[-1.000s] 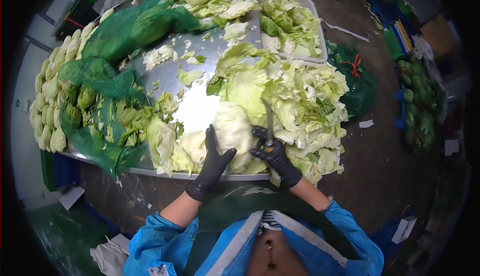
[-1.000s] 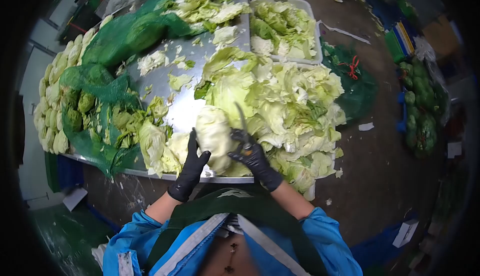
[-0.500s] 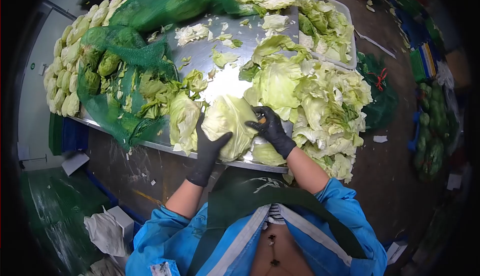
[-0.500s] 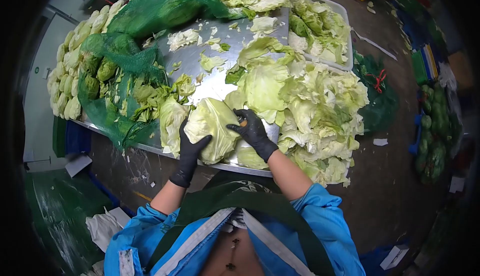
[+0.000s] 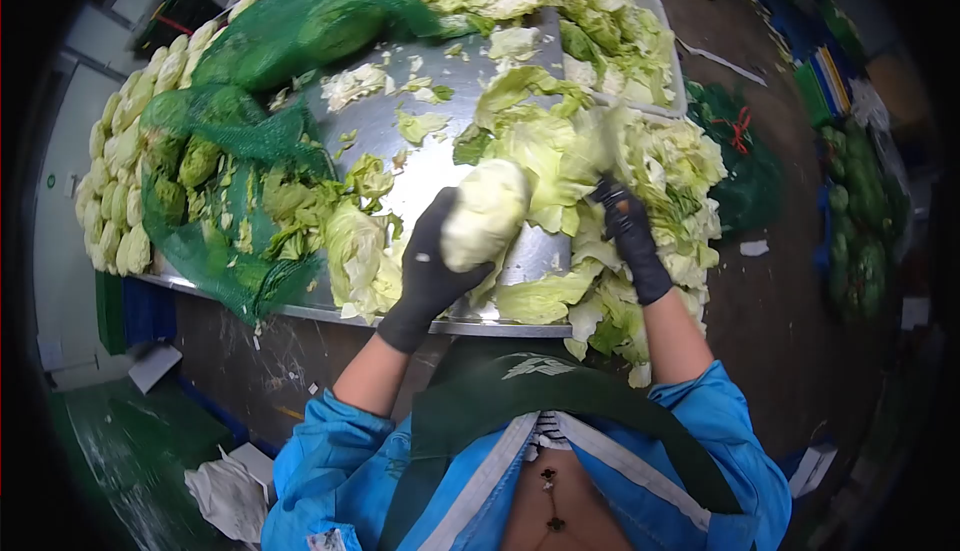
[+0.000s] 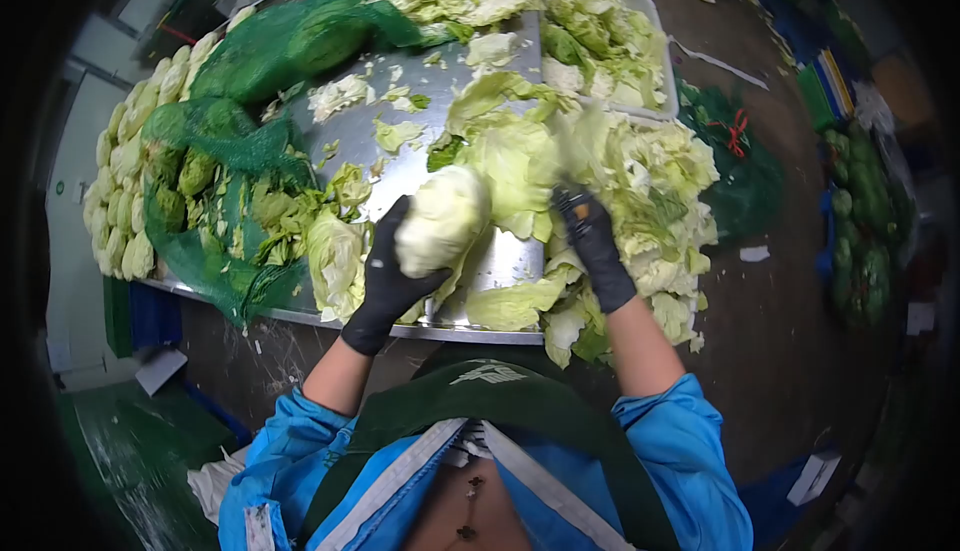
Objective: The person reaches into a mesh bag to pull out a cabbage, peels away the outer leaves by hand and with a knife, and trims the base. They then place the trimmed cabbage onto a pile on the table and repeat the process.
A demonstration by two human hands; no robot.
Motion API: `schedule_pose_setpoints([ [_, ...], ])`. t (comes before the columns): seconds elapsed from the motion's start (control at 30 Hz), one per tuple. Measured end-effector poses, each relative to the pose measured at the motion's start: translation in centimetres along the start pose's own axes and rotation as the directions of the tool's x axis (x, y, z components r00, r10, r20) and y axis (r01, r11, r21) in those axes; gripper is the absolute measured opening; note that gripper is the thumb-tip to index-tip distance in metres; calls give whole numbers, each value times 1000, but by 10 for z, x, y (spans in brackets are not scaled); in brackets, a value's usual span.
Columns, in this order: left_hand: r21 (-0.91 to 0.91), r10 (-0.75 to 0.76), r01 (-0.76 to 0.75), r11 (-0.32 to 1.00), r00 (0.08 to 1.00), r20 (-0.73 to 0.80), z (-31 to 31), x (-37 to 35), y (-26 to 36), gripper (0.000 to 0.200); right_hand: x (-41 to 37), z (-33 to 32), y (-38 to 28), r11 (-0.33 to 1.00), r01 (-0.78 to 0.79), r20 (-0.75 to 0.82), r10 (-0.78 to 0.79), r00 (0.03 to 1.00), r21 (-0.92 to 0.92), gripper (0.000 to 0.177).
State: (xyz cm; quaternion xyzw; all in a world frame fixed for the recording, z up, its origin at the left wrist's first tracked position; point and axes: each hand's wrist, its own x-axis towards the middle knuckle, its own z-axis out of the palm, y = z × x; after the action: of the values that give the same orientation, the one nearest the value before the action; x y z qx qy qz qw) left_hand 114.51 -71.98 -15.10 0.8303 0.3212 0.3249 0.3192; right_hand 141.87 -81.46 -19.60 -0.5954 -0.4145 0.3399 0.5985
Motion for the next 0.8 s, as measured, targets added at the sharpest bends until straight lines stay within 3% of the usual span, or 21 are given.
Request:
schedule_pose_setpoints([
  [0.03, 183, 122, -147, 972, 983, 139, 8, 9, 4, 82, -13, 8, -6, 909, -418, 20, 417, 909, 10, 35],
  [0.07, 412, 164, -265, 872, 951, 263, 22, 10, 9, 87, -25, 12, 14, 912, -409, 41, 410, 911, -33, 36],
  [0.1, 488, 160, -319, 812, 927, 340, 35, 8, 10, 89, -36, 21, 14, 889, -445, 45, 443, 896, 105, 35],
  [0.13, 533, 234, -418, 736, 895, 379, 46, 4, 11, 89, -46, 27, 16, 932, -350, -6, 352, 936, 98, 33],
  [0.17, 572, 297, -506, 646, 856, 423, 53, 1, 14, 90, -51, 28, 9, 836, -541, 27, 541, 840, 92, 30],
  [0.2, 403, 262, -512, 759, 806, 531, 53, -1, 14, 100, -57, 29, 18, 834, -541, 11, 543, 840, 105, 31],
  [0.23, 395, 263, -516, 760, 800, 539, 50, -4, 12, 100, -64, 30, 33, 833, -541, 2, 545, 839, 118, 31],
  [0.27, 385, 154, -356, 852, 872, 465, 46, -6, 9, 106, -70, 28, 44, 830, -544, -2, 548, 836, 124, 31],
  [0.3, 360, 33, -186, 914, 919, 392, 43, -7, 7, 113, -75, 26, 52, 904, -428, -73, 427, 901, 7, 32],
  [0.33, 395, -100, -80, 915, 905, 414, 46, -13, 1, 122, -82, 24, 60, 944, -308, -130, 293, 947, -118, 33],
  [0.37, 392, -99, -86, 916, 898, 429, 47, -15, -2, 122, -91, 27, 52, 941, -319, -141, 303, 942, -110, 33],
  [0.43, 282, 5, -154, 947, 885, 466, 49, -13, -8, 122, -102, 30, 21, 918, -226, -146, 187, 971, -327, 37],
  [0.5, 164, 67, -151, 975, 901, 429, 46, 2, -17, 122, -117, 33, 4, 907, -226, -85, 209, 974, -356, 42],
  [0.57, 373, -65, -72, 925, 937, 342, 40, 12, -21, 121, -130, 37, -6, 896, -169, -67, 155, 986, -411, 48],
  [0.6, 214, -150, 46, 976, 852, 501, 46, 18, -39, 120, -136, 37, -2, 881, -256, -45, 260, 965, -399, 51],
  [0.63, 79, -72, 36, 996, 856, 511, 56, 16, -52, 119, -144, 38, -1, 877, -262, -41, 269, 962, -402, 51],
  [0.7, 154, -331, 293, 943, 819, 469, 59, 20, -47, 115, -146, 39, -5, 891, -210, -13, 223, 975, -402, 51],
  [0.73, 154, -328, 290, 945, 817, 474, 59, 20, -44, 115, -151, 37, -4, 919, -124, -11, 130, 991, -373, 54],
  [0.8, 244, -570, 531, 812, 630, 527, 59, 16, -32, 119, -162, 35, -6, 903, -167, -11, 177, 984, -395, 55],
])
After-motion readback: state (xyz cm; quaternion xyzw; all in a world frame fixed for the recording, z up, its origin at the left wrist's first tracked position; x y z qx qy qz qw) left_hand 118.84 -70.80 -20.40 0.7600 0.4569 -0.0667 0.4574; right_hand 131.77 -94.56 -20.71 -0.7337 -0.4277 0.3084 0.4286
